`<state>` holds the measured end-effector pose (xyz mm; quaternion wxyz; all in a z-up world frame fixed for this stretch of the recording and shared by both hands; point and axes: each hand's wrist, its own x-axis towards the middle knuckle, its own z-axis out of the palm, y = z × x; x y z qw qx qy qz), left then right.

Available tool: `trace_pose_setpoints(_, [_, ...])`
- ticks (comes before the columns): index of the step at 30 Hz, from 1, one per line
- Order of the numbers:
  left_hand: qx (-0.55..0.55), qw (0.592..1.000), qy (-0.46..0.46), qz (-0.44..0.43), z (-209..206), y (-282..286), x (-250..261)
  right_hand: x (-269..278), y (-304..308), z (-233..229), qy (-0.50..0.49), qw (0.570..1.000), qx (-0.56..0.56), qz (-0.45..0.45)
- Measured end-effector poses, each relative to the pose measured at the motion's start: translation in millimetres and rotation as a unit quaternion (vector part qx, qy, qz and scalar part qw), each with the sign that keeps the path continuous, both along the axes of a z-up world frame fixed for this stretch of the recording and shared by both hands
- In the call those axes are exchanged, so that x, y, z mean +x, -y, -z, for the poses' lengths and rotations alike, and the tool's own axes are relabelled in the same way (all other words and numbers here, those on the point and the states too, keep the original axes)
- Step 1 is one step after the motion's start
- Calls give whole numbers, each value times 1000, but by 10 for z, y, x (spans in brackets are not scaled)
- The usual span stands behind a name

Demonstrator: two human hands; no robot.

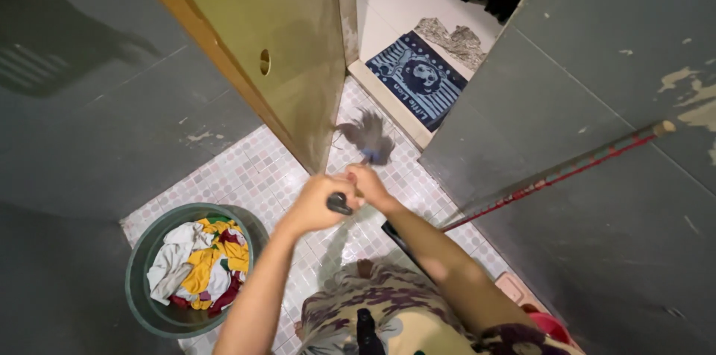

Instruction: The person cleans the floor of a tiled room and the area near a doorway using a mop and a squeegee.

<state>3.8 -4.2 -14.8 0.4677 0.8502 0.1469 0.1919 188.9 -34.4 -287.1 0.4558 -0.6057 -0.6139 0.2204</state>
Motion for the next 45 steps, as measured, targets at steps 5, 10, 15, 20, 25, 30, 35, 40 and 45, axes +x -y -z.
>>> trace_pose_setpoints(5, [-30,997,-23,72,-616,-247,121,-347,-62,-43,-177,980,28,-83])
trace_pose_setpoints(10, [13,996,-10,82,-589,-37,247,-190,-112,237,-169,979,-1,-117])
trace_pose_setpoints(15, [62,998,2,26,22,273,-1,46,-124,410,32,989,-130,-57])
trace_pose_setpoints(20, [50,998,-1,-33,875,262,-112,189,-322,383,113,992,-57,-25])
trace_pose_setpoints(25, [34,994,35,-100,1062,279,-200,53,-292,359,196,980,-40,9])
trace_pose_setpoints(30, [23,994,27,-101,399,208,-208,-138,-168,352,41,995,-91,0])
trace_pose_setpoints(35, [-13,999,-21,-33,-329,-48,-101,-278,-74,208,-158,982,-7,-105])
trace_pose_setpoints(40, [-20,999,-29,-14,-499,2,61,-297,-62,173,-138,981,19,-132])
trace_pose_setpoints(45, [-34,994,105,9,-124,352,-42,51,-60,244,-15,989,-37,-146])
